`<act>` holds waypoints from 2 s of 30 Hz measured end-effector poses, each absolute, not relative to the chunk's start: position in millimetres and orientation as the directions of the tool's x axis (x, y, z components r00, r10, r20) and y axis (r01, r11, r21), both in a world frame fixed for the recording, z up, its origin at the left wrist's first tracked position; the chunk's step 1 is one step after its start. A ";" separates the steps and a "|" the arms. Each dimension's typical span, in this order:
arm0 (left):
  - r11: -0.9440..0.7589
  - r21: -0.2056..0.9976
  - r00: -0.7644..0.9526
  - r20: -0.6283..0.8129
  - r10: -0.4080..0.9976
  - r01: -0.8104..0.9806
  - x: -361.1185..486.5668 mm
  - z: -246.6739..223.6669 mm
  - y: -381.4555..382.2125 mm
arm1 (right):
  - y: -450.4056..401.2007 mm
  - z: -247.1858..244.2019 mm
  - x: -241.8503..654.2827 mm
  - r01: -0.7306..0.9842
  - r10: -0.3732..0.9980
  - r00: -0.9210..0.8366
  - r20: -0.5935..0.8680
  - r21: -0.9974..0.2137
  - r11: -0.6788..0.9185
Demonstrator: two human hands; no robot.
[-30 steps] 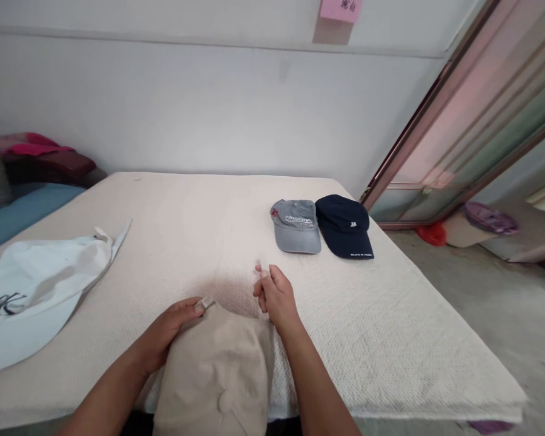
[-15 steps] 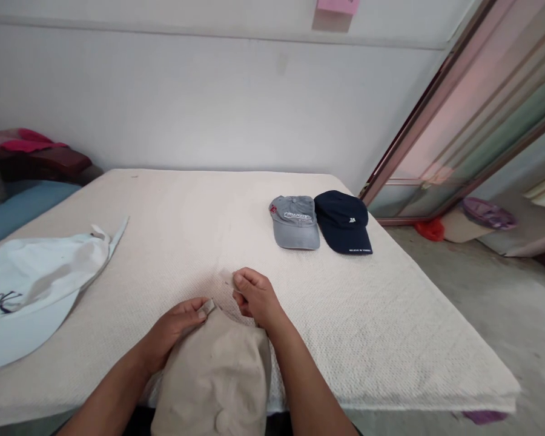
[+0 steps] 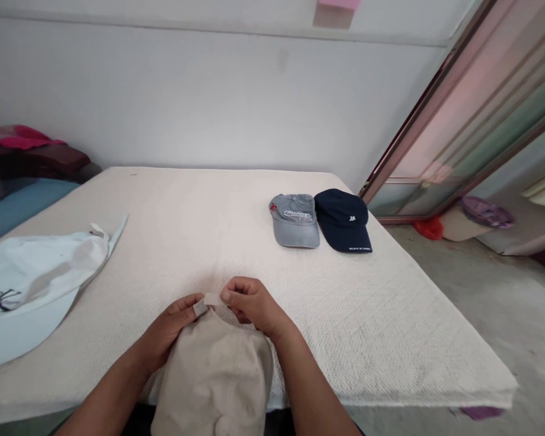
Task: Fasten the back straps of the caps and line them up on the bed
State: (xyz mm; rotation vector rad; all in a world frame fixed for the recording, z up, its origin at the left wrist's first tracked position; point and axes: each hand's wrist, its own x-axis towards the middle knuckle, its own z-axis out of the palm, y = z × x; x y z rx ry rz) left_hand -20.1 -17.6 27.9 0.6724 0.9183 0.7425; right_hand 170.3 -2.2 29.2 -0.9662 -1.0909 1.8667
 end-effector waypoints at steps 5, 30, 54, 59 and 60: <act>0.577 0.773 0.406 -0.453 0.794 -0.266 -19.4 27.7 -18.3 | -3.8 29.7 173.7 -0.196 0.873 -0.427 -0.235 -0.919 -0.343; 0.570 0.784 0.403 -0.452 0.796 -0.248 -20.2 26.4 -17.8 | 0.0 26.6 178.0 -0.024 0.903 -0.374 -0.211 -0.971 -0.236; 0.586 0.770 0.394 -0.472 0.789 -0.252 -18.3 24.8 -19.0 | -2.2 28.1 180.6 -0.065 0.856 -0.452 -0.252 -0.947 -0.313; 0.590 0.759 0.411 -0.462 0.786 -0.276 -17.4 26.9 -20.1 | -2.2 30.4 181.5 -0.032 0.839 -0.470 -0.273 -0.945 -0.325; 0.592 0.757 0.418 -0.460 0.783 -0.277 -17.2 27.5 -20.2 | -2.1 30.8 181.8 -0.021 0.833 -0.478 -0.279 -0.944 -0.329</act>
